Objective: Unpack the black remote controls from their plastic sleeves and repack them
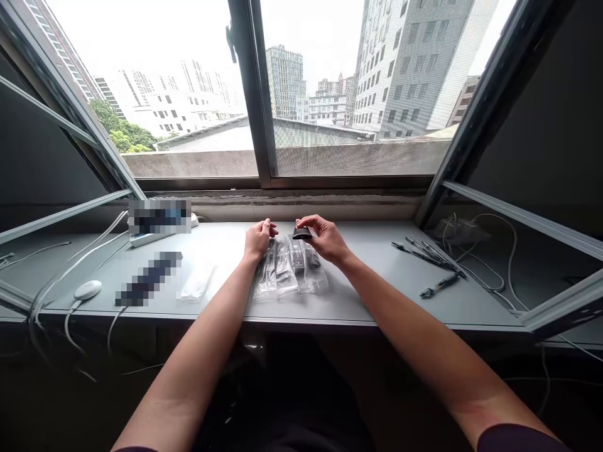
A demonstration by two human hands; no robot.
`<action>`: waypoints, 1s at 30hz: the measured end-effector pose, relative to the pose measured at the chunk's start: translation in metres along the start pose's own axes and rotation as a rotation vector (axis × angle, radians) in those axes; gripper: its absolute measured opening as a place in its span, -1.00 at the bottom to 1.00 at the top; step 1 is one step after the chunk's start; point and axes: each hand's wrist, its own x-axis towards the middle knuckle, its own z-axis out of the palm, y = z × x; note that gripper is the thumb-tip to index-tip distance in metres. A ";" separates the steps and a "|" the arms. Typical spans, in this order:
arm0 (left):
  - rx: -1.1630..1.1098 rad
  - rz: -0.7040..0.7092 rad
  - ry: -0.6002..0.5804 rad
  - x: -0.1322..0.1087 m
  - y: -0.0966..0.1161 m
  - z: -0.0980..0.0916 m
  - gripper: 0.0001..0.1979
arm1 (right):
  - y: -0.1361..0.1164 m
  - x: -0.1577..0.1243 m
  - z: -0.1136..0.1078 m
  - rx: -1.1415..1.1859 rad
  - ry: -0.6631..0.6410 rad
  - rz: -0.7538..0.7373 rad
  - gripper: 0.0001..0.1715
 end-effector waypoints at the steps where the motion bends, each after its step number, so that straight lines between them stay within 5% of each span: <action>1: 0.001 -0.003 0.004 0.000 0.001 0.000 -0.50 | 0.002 0.001 -0.003 -0.030 0.010 0.024 -0.51; 7: 0.005 -0.016 0.008 0.000 0.001 -0.002 -0.55 | 0.022 0.010 -0.034 -0.464 0.176 0.285 -0.60; 13: 0.009 -0.008 0.011 0.001 -0.002 -0.002 -0.56 | 0.037 0.014 -0.057 -0.930 0.080 0.605 -0.18; 17: 0.020 -0.007 0.007 0.001 -0.003 -0.001 -0.57 | 0.040 0.009 -0.056 -1.076 -0.048 0.600 -0.24; 22: 0.030 0.001 -0.005 0.003 -0.004 0.000 -0.57 | 0.036 0.005 -0.056 -1.164 0.023 0.601 -0.29; 26: 0.024 -0.011 -0.010 0.003 -0.005 0.000 -0.55 | 0.032 0.005 -0.051 -1.127 0.021 0.307 -0.58; 30: 0.014 -0.011 -0.017 0.002 -0.005 0.000 -0.58 | 0.031 0.002 -0.037 -1.043 -0.121 0.090 -0.47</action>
